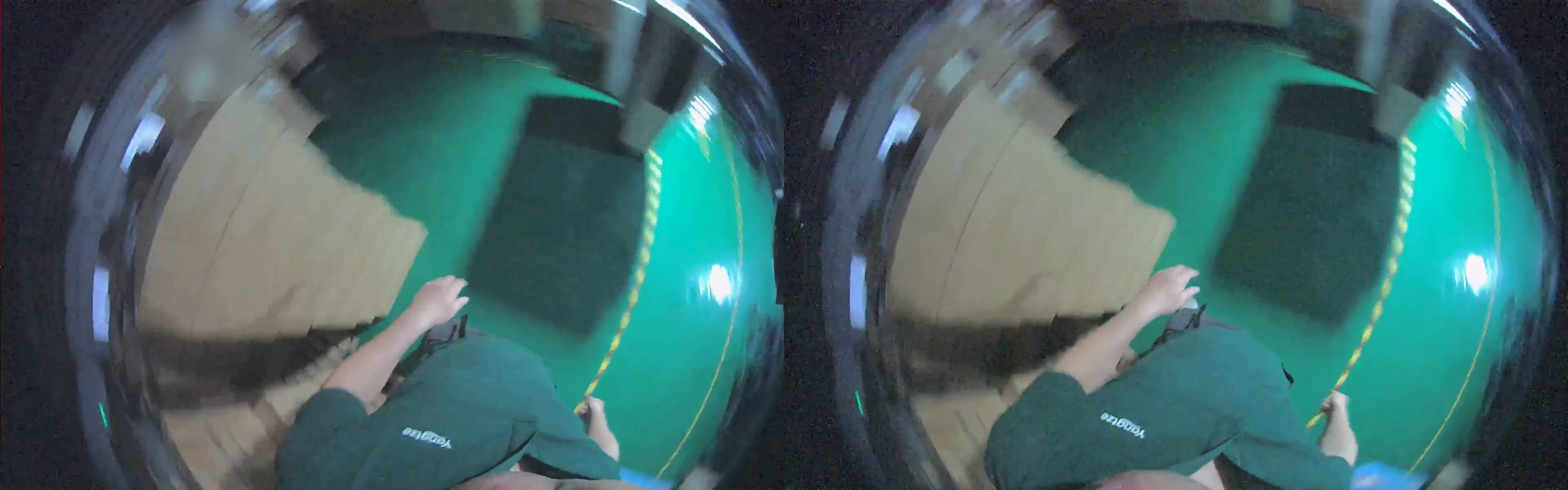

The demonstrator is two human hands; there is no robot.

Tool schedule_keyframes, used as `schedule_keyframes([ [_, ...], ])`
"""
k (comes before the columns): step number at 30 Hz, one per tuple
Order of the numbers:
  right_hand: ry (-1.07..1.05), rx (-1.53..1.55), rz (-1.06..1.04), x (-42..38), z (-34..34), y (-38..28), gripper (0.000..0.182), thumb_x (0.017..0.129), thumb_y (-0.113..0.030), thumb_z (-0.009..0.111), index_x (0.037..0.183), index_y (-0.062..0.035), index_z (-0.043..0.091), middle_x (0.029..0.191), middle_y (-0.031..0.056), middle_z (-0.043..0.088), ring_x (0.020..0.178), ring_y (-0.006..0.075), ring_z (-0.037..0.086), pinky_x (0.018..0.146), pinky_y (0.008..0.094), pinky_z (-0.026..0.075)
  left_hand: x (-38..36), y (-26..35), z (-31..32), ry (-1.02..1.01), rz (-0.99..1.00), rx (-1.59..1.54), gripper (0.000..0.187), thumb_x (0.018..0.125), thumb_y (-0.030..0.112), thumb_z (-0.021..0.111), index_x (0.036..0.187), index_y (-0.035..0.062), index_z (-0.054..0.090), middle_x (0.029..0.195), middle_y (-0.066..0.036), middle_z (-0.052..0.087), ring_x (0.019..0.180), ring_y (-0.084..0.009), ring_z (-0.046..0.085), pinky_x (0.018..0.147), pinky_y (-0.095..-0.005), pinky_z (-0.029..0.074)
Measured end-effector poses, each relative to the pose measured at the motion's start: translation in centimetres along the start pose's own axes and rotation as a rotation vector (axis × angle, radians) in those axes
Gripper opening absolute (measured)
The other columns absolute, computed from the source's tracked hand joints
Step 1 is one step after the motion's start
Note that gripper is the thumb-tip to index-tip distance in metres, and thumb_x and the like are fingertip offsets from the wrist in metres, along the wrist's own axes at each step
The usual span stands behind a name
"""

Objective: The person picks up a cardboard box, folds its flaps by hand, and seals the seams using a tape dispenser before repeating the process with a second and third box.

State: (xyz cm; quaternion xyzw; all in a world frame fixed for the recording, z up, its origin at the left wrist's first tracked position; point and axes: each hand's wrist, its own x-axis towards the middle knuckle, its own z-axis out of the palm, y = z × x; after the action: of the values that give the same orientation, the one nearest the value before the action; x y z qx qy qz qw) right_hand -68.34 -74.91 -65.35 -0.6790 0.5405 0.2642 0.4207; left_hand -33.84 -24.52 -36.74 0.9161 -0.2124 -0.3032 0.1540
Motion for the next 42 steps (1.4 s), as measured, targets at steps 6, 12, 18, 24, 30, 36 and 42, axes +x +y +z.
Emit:
schedule_keyframes([
  [6,0.356,0.189,0.598,-9.8,-9.1,15.9,0.029,0.097,-0.026,0.039,0.117,-0.0193,0.060,0.100,0.0078,0.064,0.081,0.0279,0.064,0.067,0.0382,0.050,10.2,13.8,4.0,-0.377,0.524,0.367,0.047,0.098,0.030,0.049,0.136,0.0034,0.050,0.140,-0.013,0.052,0.130,-0.0270,0.048,0.108,-0.0400,0.038],
  [12,0.517,0.323,0.203,-7.6,-9.4,14.5,0.020,0.084,-0.021,0.049,0.071,-0.0121,0.060,0.072,0.0070,0.061,0.066,0.0247,0.056,0.054,0.0409,0.041,22.1,29.9,9.3,-0.583,0.745,0.628,0.045,0.086,0.031,0.064,0.123,0.0060,0.062,0.115,-0.012,0.067,0.105,-0.0250,0.063,0.095,-0.0358,0.048],
  [18,0.523,0.769,0.307,-13.6,-8.2,19.1,0.036,0.095,-0.043,0.050,0.108,-0.0111,0.059,0.109,0.0090,0.061,0.095,0.0268,0.056,0.076,0.0386,0.044,30.9,52.8,19.2,-0.370,1.215,0.763,0.038,0.079,0.027,0.062,0.110,0.0057,0.063,0.100,-0.014,0.067,0.097,-0.0344,0.060,0.085,-0.0450,0.047],
  [24,0.657,0.803,0.776,-14.2,15.5,34.6,0.010,0.087,-0.026,0.055,0.087,-0.0201,0.063,0.084,0.0039,0.066,0.078,0.0261,0.063,0.058,0.0403,0.046,19.0,78.7,33.0,-0.625,1.695,0.908,0.045,0.088,0.037,0.060,0.125,0.0120,0.056,0.118,-0.016,0.060,0.102,-0.0384,0.060,0.083,-0.0511,0.047],
  [30,1.056,1.450,1.237,-37.9,0.8,40.6,0.015,0.094,-0.017,0.049,0.086,-0.0126,0.061,0.079,0.0066,0.061,0.074,0.0199,0.058,0.067,0.0345,0.047,1.6,91.4,44.4,-0.823,1.944,1.041,0.048,0.092,0.040,0.057,0.132,0.0138,0.053,0.128,-0.019,0.057,0.115,-0.0354,0.056,0.092,-0.0483,0.046],
  [36,2.002,0.964,1.381,-59.4,-16.2,62.3,0.021,0.097,-0.029,0.051,0.109,-0.0147,0.061,0.108,0.0052,0.062,0.100,0.0218,0.058,0.084,0.0337,0.047,-7.4,95.4,57.0,-0.890,2.056,1.321,0.056,0.093,0.048,0.054,0.138,0.0152,0.048,0.135,-0.013,0.055,0.121,-0.0312,0.054,0.096,-0.0483,0.046],
  [42,2.046,0.947,1.499,-75.1,-26.2,85.3,0.045,0.098,-0.033,0.048,0.136,-0.0100,0.050,0.131,0.0118,0.058,0.118,0.0286,0.055,0.100,0.0394,0.043,-8.9,97.6,63.0,-0.845,1.718,1.527,0.057,0.090,0.055,0.053,0.133,0.0177,0.053,0.120,-0.014,0.062,0.110,-0.0329,0.059,0.091,-0.0476,0.047],
])
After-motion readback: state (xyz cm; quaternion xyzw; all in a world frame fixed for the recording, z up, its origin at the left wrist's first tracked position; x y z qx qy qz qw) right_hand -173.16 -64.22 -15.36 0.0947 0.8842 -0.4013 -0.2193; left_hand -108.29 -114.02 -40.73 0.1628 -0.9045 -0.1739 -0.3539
